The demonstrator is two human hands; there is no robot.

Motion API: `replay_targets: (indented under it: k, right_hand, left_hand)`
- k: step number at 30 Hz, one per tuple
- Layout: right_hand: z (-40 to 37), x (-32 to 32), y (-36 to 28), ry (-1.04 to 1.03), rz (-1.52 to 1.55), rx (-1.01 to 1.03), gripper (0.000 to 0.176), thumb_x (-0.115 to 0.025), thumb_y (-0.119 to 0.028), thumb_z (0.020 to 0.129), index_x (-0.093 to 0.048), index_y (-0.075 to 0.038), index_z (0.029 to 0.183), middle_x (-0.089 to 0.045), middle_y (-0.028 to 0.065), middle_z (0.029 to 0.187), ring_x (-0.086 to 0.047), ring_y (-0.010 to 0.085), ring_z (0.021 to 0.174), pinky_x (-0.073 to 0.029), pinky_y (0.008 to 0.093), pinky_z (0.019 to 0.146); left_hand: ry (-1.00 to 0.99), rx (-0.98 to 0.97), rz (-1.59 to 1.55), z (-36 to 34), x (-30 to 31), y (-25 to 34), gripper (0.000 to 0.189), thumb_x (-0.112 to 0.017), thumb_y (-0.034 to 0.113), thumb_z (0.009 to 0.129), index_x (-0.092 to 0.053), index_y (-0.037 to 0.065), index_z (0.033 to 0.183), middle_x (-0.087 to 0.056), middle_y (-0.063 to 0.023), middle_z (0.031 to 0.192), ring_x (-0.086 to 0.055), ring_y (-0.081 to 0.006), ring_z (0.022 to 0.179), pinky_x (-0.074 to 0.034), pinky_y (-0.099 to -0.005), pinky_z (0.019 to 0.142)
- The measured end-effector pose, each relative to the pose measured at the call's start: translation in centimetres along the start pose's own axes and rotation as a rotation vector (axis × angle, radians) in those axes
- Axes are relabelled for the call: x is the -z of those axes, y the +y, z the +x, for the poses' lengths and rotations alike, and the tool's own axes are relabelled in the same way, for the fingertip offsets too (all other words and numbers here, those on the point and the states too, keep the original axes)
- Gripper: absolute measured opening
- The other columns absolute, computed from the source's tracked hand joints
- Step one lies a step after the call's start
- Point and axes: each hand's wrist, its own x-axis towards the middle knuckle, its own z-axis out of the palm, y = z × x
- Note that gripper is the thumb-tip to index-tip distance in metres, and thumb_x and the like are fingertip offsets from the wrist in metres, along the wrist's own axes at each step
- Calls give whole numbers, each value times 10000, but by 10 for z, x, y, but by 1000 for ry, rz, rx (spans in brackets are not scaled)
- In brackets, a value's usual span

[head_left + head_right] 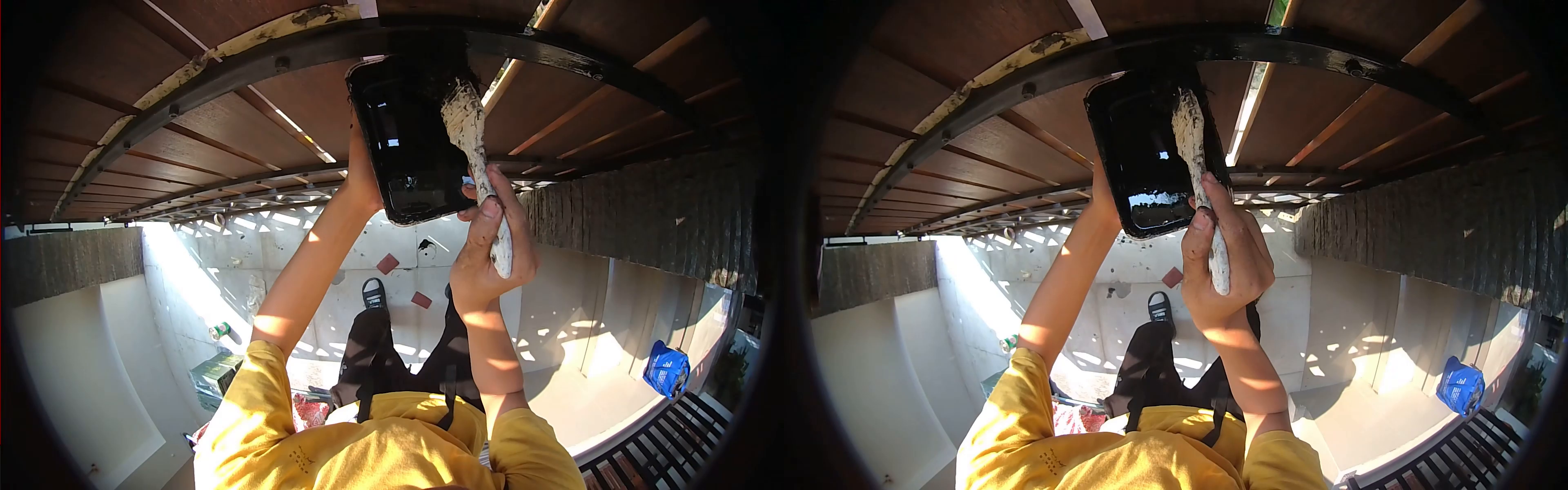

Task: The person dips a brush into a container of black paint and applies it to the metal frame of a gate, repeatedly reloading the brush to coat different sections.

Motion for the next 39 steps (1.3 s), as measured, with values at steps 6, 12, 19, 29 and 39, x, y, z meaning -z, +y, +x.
replay_targets:
  k: [6, 12, 19, 29, 39]
  right_hand:
    - [-2, 2, -7, -48, 15, 21, 303, -448, -145, 934, -551, 99, 1082, -631, 222, 961, -654, 219, 751, -529, 251, 560]
    - [1, -12, -6, 61, 43, -36, 235, -532, -17, 850, -569, 74, 1063, -650, 177, 962, -666, 236, 773, -526, 280, 661]
    - [-8, -9, -6, 13, 63, -73, 242, -538, -20, 845, -569, 73, 1067, -649, 176, 963, -662, 225, 748, -522, 276, 653]
    - [-8, -19, -5, 61, 40, -36, 298, -440, -123, 933, -550, 106, 1088, -638, 221, 946, -651, 202, 741, -522, 239, 555]
    - [7, 7, -5, 112, 76, -140, 371, -422, -217, 949, -538, 102, 1097, -632, 232, 932, -637, 221, 725, -516, 247, 546]
  left_hand:
    - [213, -20, 11, 3, -6, -1, 802, -269, 726, 809, -466, 72, 1230, -560, -140, 1124, -592, -276, 976, -507, -424, 832]
    - [55, -10, -33, 1, -4, 2, 810, -272, 733, 803, -467, 71, 1229, -551, -145, 1142, -589, -279, 981, -501, -427, 838]
    - [-2, 6, -42, 1, -7, 2, 640, -410, 529, 870, -416, 39, 1281, -535, -169, 1191, -580, -295, 1016, -499, -423, 864]
    - [-139, 29, -99, 2, -6, 2, 619, -431, 502, 871, -425, 34, 1277, -528, -166, 1203, -571, -299, 1032, -498, -429, 860]
    - [-9, -20, 11, 3, -7, 1, 599, -476, 513, 851, -463, 57, 1239, -553, -126, 1165, -568, -284, 1028, -494, -419, 858]
